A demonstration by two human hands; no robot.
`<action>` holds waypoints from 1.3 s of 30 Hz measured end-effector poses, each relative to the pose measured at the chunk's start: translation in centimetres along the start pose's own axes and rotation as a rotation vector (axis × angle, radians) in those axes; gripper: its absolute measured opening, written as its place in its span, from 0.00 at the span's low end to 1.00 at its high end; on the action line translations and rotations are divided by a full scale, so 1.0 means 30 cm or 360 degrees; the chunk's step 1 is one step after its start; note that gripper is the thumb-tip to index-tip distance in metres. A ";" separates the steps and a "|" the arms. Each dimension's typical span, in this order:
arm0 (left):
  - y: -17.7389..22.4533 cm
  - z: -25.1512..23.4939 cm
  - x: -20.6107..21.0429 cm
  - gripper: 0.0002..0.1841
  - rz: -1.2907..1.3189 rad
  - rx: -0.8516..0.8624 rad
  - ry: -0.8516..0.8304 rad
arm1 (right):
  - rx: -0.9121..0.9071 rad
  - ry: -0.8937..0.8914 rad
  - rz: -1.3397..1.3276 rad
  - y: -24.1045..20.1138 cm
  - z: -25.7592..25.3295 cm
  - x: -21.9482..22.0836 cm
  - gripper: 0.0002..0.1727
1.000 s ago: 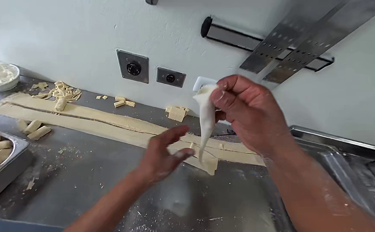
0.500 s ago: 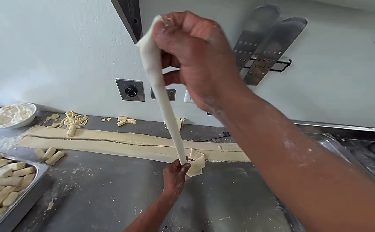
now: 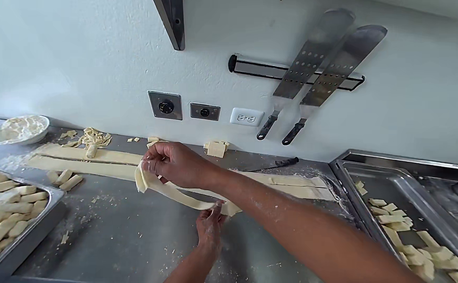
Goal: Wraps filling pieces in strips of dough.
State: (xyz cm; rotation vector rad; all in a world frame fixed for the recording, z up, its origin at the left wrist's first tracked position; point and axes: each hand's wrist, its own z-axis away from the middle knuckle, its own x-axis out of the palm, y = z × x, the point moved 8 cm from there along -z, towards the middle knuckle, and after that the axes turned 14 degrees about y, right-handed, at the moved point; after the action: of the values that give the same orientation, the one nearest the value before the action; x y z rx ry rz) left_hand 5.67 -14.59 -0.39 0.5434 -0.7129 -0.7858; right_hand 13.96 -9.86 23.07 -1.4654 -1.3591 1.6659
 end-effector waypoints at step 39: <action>0.079 0.113 -0.211 0.09 -0.1093 0.0001 -0.0505 | 0.1245 0.1358 -0.2004 0.732 0.626 -0.057 0.15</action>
State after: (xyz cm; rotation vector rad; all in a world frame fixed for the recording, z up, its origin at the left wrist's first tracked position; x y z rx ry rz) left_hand 1.02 -8.82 1.07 0.6822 -0.8246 -1.5366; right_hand 1.59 -25.31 1.95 -0.4491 -0.6603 0.4689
